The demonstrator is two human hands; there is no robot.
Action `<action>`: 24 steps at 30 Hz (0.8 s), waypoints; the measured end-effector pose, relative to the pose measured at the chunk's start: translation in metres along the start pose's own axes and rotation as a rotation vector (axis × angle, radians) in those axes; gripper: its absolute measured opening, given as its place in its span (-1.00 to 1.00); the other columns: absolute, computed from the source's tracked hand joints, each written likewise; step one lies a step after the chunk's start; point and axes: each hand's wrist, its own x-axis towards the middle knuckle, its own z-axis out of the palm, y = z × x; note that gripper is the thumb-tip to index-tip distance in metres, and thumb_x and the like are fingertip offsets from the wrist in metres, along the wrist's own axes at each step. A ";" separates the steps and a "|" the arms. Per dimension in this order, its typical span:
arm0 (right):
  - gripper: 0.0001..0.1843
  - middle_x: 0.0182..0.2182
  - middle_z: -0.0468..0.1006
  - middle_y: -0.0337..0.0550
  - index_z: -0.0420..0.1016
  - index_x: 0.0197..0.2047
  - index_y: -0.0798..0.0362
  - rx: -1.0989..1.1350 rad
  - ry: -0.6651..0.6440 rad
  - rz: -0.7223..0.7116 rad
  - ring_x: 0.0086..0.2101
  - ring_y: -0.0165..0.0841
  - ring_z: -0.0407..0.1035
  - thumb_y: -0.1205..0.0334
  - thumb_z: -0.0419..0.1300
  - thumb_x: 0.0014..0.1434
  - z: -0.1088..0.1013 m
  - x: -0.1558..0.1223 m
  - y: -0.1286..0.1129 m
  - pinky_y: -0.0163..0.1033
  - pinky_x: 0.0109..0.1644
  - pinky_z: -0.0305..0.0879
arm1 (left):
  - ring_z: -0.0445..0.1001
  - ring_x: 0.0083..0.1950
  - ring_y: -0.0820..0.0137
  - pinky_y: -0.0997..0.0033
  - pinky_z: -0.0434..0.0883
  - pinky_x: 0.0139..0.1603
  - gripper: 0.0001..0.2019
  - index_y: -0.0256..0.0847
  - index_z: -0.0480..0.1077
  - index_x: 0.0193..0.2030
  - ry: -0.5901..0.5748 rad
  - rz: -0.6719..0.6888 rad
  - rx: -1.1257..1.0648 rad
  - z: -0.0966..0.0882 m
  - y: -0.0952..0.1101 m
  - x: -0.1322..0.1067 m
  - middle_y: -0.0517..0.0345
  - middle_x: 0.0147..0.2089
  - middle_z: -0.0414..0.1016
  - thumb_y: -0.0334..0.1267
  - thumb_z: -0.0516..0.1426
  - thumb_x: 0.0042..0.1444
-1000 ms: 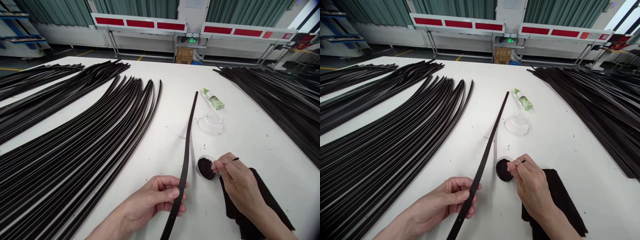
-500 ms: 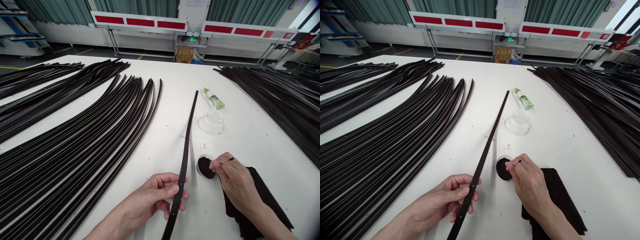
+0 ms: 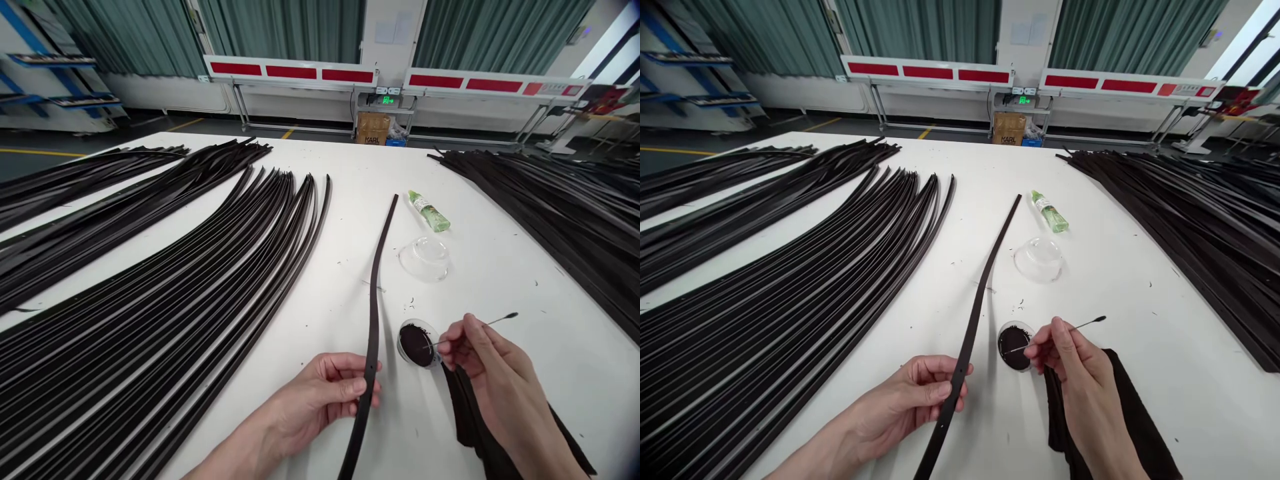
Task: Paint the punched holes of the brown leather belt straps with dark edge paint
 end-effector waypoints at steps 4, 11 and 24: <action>-0.62 -0.40 0.49 -0.09 0.50 -0.34 0.10 -0.031 -0.023 -0.067 -0.38 -0.36 0.42 -0.06 0.13 0.28 0.006 -0.006 0.008 -0.31 -0.33 0.44 | 0.55 -0.24 0.44 0.51 0.44 -0.16 -0.70 -0.29 0.56 -0.09 -0.017 -0.007 -0.020 0.001 -0.003 0.002 0.04 -0.23 0.56 -0.33 0.36 0.01; -0.70 -0.40 0.54 -0.15 0.48 -0.31 0.02 -0.405 -0.061 -0.471 -0.37 -0.39 0.44 0.19 -0.01 0.38 0.012 -0.023 0.015 -0.35 -0.26 0.42 | 0.51 -0.26 0.41 0.23 0.53 -0.07 -0.70 -0.32 0.55 -0.08 -0.058 0.016 -0.060 -0.001 -0.009 0.006 0.02 -0.24 0.52 -0.37 0.34 0.01; -0.65 -0.31 0.53 -0.09 0.40 -0.11 0.15 -0.455 -0.311 -1.006 -0.23 -0.38 0.43 0.67 -0.04 0.18 0.028 -0.021 0.017 -0.24 -0.22 0.44 | 0.52 -0.26 0.39 0.22 0.55 -0.13 -0.67 -0.31 0.53 -0.08 -0.048 0.009 -0.073 -0.001 -0.009 0.007 0.00 -0.23 0.54 -0.39 0.36 -0.04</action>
